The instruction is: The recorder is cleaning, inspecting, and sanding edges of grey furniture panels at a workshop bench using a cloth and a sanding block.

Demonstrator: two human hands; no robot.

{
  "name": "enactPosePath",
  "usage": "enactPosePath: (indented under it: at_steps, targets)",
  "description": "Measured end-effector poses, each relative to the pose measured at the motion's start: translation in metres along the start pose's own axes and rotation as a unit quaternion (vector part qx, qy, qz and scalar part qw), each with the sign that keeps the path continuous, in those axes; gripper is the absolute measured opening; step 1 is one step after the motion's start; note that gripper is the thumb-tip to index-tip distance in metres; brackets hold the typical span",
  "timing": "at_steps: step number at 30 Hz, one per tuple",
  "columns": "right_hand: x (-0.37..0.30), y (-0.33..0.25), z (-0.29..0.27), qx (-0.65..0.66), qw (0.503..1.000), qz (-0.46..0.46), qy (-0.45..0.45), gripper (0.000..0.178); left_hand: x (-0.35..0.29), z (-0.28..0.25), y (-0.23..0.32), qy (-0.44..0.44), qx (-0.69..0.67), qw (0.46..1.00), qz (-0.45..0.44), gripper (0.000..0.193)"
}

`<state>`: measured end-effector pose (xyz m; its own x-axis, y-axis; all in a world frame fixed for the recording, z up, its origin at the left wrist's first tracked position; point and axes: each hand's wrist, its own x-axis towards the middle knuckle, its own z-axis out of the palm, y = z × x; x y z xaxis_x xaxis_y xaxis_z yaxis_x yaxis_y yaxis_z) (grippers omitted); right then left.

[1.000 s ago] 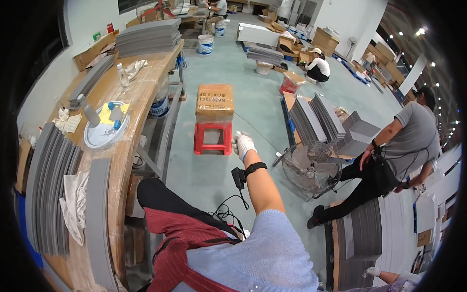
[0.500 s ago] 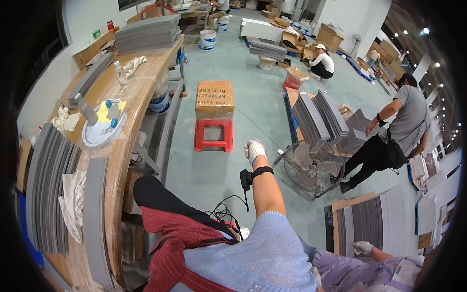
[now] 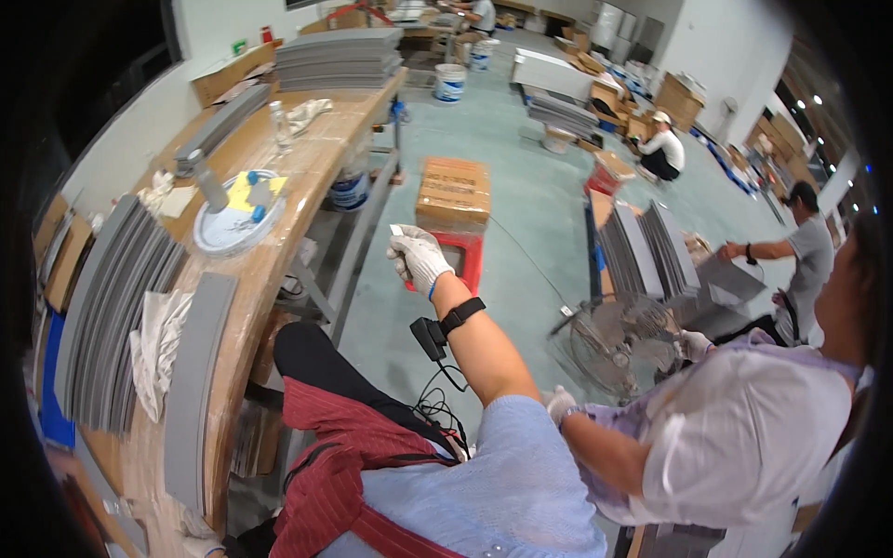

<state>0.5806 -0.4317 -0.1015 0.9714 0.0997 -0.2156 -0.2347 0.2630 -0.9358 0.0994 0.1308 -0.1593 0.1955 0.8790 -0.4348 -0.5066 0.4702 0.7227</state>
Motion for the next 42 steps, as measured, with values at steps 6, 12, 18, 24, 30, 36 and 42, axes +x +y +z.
enactPosePath:
  at_steps: [6, 12, 18, 24, 30, 36, 42]
  targets:
    - [-0.018, -0.005, 0.055, 0.018, 0.995, 0.016, -0.101, 0.003, 0.042, -0.065, -0.011, -0.071, 0.008, 0.996, 0.049, 0.054]
    - [0.01, 0.021, 0.054, 0.02, 0.993, -0.029, -0.11, 0.039, 0.015, -0.04, -0.019, -0.032, -0.015, 0.996, 0.082, 0.065]
    - [-0.001, 0.012, 0.095, 0.002, 0.992, -0.011, -0.127, 0.039, 0.013, -0.042, -0.02, 0.01, -0.01, 0.996, 0.094, 0.059]
    - [-0.027, -0.028, 0.093, 0.006, 0.988, -0.058, -0.146, 0.045, 0.03, -0.032, -0.02, 0.019, 0.02, 0.997, 0.067, 0.05]
    - [-0.059, -0.067, 0.121, 0.077, 0.982, -0.149, -0.089, 0.042, 0.016, -0.032, -0.005, -0.019, 0.026, 0.999, -0.002, 0.055]
    - [-0.133, -0.099, 0.278, -0.03, 0.951, -0.25, -0.177, 0.044, 0.014, -0.05, 0.008, -0.105, -0.034, 0.991, -0.075, 0.054]
    - [-0.17, -0.074, 0.457, -0.067, 0.872, -0.226, -0.428, 0.055, 0.011, -0.077, 0.014, -0.242, -0.152, 0.954, -0.093, 0.05]
